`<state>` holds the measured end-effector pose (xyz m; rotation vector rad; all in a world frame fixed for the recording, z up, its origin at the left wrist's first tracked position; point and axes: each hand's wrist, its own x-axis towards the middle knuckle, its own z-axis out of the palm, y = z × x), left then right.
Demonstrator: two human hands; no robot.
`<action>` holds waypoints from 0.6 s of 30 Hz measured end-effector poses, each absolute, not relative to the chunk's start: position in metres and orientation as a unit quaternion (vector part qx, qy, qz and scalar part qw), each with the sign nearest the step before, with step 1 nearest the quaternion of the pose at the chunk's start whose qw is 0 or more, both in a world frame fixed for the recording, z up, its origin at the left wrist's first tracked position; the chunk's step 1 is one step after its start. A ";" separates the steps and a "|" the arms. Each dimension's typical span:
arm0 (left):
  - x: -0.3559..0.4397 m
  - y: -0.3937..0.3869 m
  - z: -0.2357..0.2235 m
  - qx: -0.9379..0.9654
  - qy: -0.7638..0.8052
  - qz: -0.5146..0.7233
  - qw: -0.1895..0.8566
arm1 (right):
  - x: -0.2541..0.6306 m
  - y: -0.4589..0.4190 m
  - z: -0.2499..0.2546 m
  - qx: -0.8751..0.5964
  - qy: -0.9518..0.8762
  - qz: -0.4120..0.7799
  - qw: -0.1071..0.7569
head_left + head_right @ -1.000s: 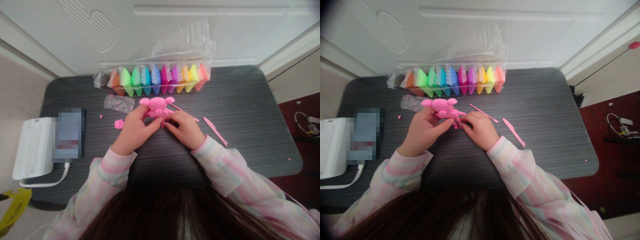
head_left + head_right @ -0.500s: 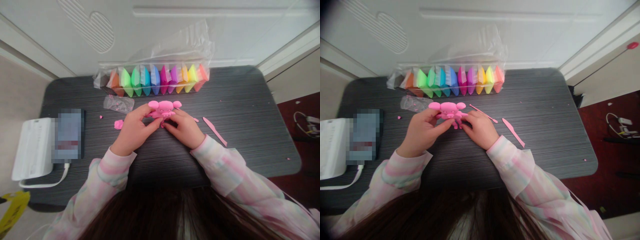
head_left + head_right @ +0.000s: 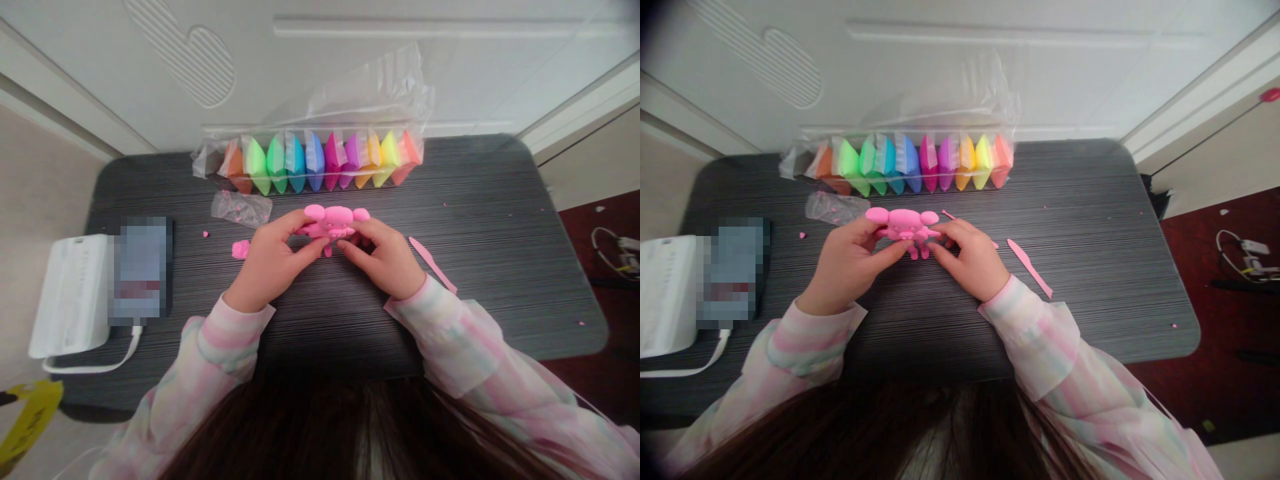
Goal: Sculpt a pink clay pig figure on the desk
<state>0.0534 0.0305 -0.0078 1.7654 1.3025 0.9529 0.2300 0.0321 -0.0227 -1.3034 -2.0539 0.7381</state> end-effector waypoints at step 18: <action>0.049 0.035 -0.021 0.559 0.457 0.447 0.528 | 0.223 0.036 -0.026 -0.478 -0.670 0.440 0.360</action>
